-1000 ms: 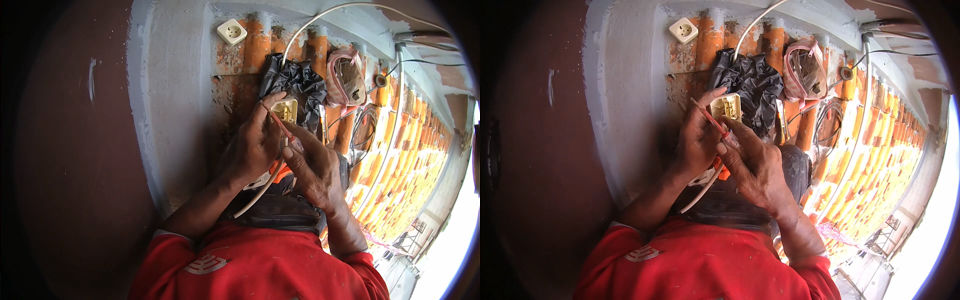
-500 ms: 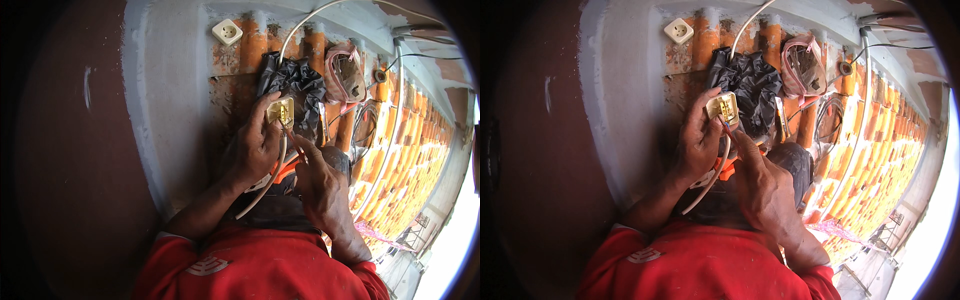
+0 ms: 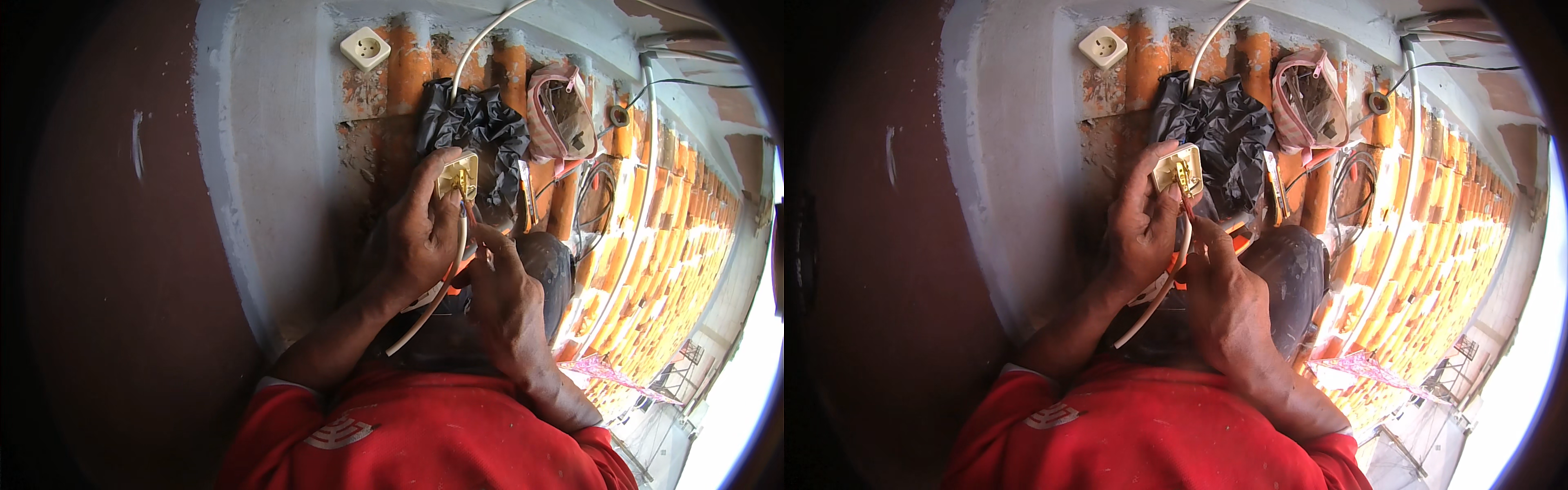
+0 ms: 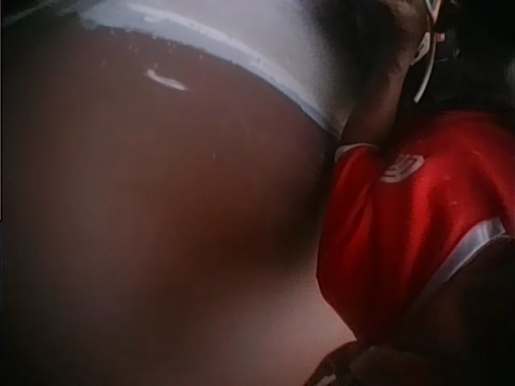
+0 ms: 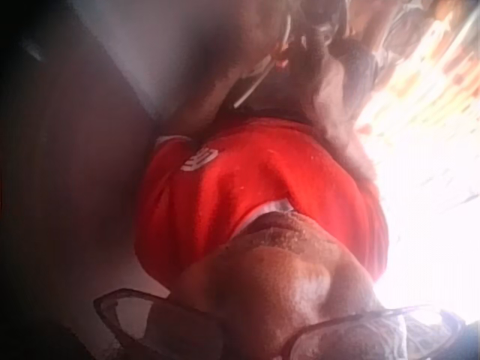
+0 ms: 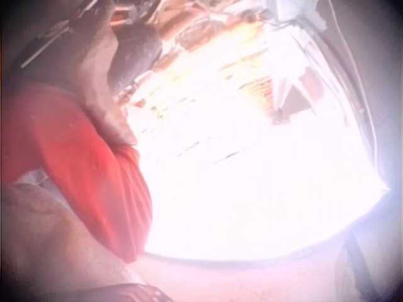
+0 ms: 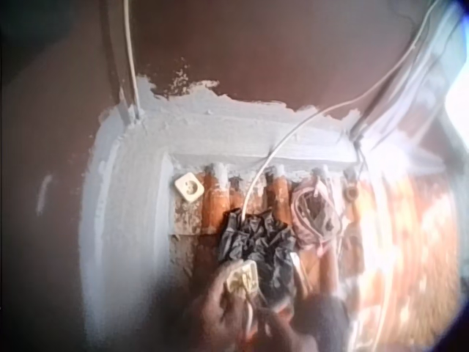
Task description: The person connects wires to a wall socket, secures the connections with a screwdriver, and then strips and prepares additional wiring. The person works on a partially finished wall with exposed brick and conduit.
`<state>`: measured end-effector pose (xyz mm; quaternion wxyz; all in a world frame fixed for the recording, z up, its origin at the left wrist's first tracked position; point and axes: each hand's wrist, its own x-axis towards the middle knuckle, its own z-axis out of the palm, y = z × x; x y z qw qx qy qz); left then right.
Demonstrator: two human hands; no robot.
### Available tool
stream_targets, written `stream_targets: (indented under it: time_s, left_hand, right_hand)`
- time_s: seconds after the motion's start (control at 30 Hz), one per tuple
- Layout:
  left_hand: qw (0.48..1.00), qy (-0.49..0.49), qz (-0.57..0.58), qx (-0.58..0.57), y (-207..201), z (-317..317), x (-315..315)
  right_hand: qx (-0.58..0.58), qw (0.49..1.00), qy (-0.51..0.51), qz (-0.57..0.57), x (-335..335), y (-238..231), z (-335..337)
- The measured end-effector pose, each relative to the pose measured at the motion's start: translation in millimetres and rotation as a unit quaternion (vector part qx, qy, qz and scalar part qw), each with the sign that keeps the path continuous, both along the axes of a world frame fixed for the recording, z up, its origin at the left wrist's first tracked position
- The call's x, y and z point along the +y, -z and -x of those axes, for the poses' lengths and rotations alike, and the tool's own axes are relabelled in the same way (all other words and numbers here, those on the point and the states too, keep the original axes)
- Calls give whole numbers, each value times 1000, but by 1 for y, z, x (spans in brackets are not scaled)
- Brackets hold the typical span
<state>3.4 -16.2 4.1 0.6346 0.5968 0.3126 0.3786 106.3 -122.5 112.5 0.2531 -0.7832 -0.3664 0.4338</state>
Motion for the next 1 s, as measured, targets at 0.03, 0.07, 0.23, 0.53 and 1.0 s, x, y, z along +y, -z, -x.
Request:
stream_targets:
  time_s: [0.03, 0.07, 0.23, 0.53, 1.0]
  left_hand:
    - [1000, -13, -16, -3, 4, -1, -1]
    - [999, -25, -33, -5, 11, -4, -2]
    - [999, -26, -28, -21, 9, -4, -3]
    - [999, -20, -42, 3, -2, -1, 1]
    - [998, -10, 19, -62, 1, -3, -1]
  right_hand:
    - [51, 998, 37, 20, 3, -5, 1]
    - [184, 977, 108, 27, 4, -14, -3]
    - [423, 863, 274, -27, 7, -8, -3]
    - [130, 991, 19, -12, 6, -12, -33]
    - [-84, 981, -162, -64, 16, -23, -40]
